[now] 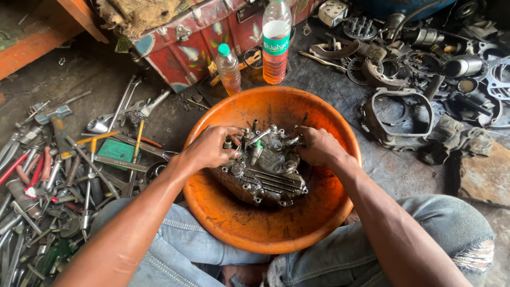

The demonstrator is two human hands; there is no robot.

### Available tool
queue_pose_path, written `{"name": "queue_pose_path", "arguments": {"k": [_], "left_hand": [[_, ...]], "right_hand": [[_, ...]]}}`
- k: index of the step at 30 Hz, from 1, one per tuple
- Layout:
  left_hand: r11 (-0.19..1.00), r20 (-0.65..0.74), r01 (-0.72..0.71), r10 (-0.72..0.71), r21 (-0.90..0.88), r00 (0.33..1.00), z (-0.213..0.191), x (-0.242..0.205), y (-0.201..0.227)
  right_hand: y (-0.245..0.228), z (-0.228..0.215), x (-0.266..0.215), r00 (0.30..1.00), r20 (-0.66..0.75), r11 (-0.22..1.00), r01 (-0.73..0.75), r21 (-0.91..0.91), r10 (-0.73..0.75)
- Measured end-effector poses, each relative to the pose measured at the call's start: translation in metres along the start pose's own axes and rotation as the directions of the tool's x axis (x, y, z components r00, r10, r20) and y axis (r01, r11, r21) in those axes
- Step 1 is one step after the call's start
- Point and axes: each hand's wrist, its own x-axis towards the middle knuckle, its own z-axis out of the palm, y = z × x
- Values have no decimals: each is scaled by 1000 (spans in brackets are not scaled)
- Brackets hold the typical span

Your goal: The person scrubs a greasy engine block with a brush inside an orange basin, rotating the part to clean multiple sides. They then pour liquid from a plastic bottle over the engine block to rinse it.

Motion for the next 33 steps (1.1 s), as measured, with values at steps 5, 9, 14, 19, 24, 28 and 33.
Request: {"name": "queue_pose_path", "arguments": {"k": [5,9,14,19,24,28,33], "left_hand": [[990,-9,-128,129,61,992,0,1,-1],[1000,-2,6,-6,-2,1000,6,-7,-4],[986,-193,-150,133,-72,972,13,-8,-26],[993,-130,-14,-1,-120,992,20,-7,-38],[984,-185,-122,96,-132,978,20,-6,-45],[962,-228,-157,105,-224,968,22,-3,-41],[962,-197,-129,82,-241,977,18,-7,-41]], "right_hand": [[-5,-3,-4,995,-64,997,69,-33,-71],[-26,1,-6,954,-178,956,265,125,-241],[-75,36,-11,673,-370,666,727,168,-641],[-105,60,-14,694,-331,691,707,150,-639],[-83,51,-26,778,-247,795,605,45,-578],[-88,36,-20,765,-338,806,591,31,-548],[-116,58,-20,752,-331,778,624,75,-570]]}}
